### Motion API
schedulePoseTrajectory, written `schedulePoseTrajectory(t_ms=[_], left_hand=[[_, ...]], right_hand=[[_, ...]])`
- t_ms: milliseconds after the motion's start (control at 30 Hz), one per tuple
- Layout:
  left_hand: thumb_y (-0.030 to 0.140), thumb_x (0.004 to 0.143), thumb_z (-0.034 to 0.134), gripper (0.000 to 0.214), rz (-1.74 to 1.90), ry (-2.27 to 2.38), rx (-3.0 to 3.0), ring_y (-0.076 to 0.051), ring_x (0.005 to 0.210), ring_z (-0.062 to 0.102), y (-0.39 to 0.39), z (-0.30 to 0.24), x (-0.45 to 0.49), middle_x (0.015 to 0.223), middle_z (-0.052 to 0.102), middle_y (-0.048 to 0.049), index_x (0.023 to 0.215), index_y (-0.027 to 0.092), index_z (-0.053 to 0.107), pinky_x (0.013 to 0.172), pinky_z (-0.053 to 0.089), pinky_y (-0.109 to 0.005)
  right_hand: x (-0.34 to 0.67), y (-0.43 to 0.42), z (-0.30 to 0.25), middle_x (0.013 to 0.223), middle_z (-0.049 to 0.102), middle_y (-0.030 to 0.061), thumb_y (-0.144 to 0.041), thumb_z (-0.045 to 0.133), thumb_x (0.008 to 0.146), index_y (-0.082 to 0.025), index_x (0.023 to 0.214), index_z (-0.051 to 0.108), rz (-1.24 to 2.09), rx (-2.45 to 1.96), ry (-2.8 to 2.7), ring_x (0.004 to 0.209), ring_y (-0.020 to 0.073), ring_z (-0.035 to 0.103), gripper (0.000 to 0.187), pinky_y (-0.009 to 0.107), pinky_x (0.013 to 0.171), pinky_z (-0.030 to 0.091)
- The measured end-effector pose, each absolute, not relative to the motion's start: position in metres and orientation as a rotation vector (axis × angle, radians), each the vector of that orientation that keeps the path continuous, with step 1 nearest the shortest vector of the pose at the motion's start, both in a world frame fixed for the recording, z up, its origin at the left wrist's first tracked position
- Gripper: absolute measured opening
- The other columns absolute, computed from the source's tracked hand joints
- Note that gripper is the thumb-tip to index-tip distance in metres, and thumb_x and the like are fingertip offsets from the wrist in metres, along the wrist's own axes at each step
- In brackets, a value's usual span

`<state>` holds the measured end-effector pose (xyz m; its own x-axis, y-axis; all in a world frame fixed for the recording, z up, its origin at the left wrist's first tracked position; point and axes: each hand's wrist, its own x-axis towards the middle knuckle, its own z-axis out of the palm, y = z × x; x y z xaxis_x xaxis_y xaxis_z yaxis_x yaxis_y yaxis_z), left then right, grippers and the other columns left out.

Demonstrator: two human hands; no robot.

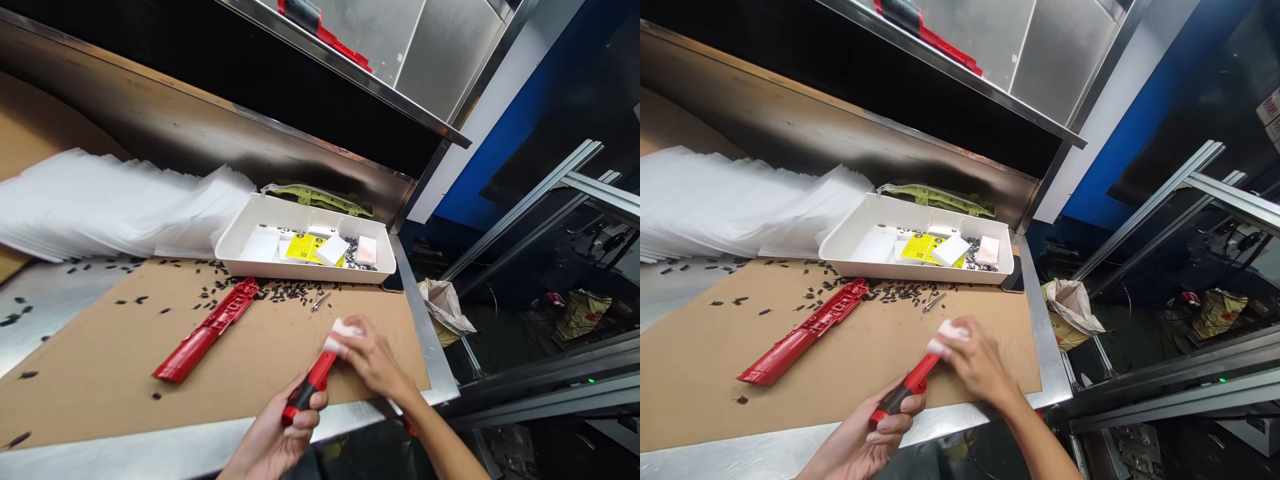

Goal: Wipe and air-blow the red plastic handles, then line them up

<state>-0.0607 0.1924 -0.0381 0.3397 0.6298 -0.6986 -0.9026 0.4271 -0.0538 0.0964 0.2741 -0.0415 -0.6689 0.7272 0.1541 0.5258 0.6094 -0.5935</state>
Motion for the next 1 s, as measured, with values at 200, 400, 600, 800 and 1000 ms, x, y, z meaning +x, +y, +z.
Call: schedulePoseTrajectory(t_ms=[200,400,600,800,1000], left_hand=[[0.022,0.100,0.028,0.030,1.057,0.797,-0.348,-0.001,0.030,0.034,0.192,-0.035,-0.055,0.060,0.043,0.0016,0.082,0.012,0.049,0.027,0.024,-0.008],[0.011,0.097,0.030,0.021,1.074,0.872,-0.214,-0.002,0.033,0.034,0.193,-0.030,-0.053,0.063,0.042,0.0033,0.106,0.016,0.048,0.031,0.021,-0.007],[0.011,0.095,0.034,0.037,1.065,0.975,-0.013,-0.005,0.036,0.038,0.192,-0.029,-0.051,0.060,0.048,0.0013,0.129,0.019,0.044,0.034,0.023,-0.008],[0.037,0.095,0.049,0.046,1.009,1.158,0.224,-0.008,0.035,0.040,0.195,-0.034,-0.052,0.050,0.053,-0.0003,0.137,0.019,0.043,0.034,0.025,-0.009],[0.049,0.089,0.054,0.067,0.926,1.261,0.441,-0.009,0.034,0.040,0.196,-0.040,-0.056,0.046,0.052,0.0011,0.144,0.017,0.034,0.035,0.026,-0.010]], right_hand=[[0.099,0.266,-0.054,0.123,0.059,0.0060,-0.037,0.050,0.098,-0.034,0.123,0.067,0.715,-0.889,-2.363,0.111,0.0213,0.059,0.031,0.034,0.092,0.049],[0.094,0.283,-0.059,0.112,0.059,0.0063,-0.028,0.049,0.097,-0.029,0.117,0.071,0.617,-1.172,-2.183,0.100,0.0194,0.061,0.030,0.030,0.085,0.049],[0.097,0.285,-0.058,0.111,0.059,0.0055,-0.025,0.050,0.097,-0.030,0.116,0.071,0.595,-1.221,-2.186,0.102,0.0198,0.060,0.029,0.031,0.089,0.048],[0.101,0.287,-0.057,0.112,0.062,0.0029,-0.021,0.055,0.094,-0.033,0.117,0.071,0.591,-1.209,-2.253,0.103,0.0173,0.062,0.030,0.026,0.088,0.049],[0.106,0.282,-0.061,0.113,0.061,0.0038,-0.022,0.056,0.094,-0.033,0.116,0.071,0.511,-1.274,-2.246,0.102,0.0177,0.062,0.029,0.026,0.085,0.049]])
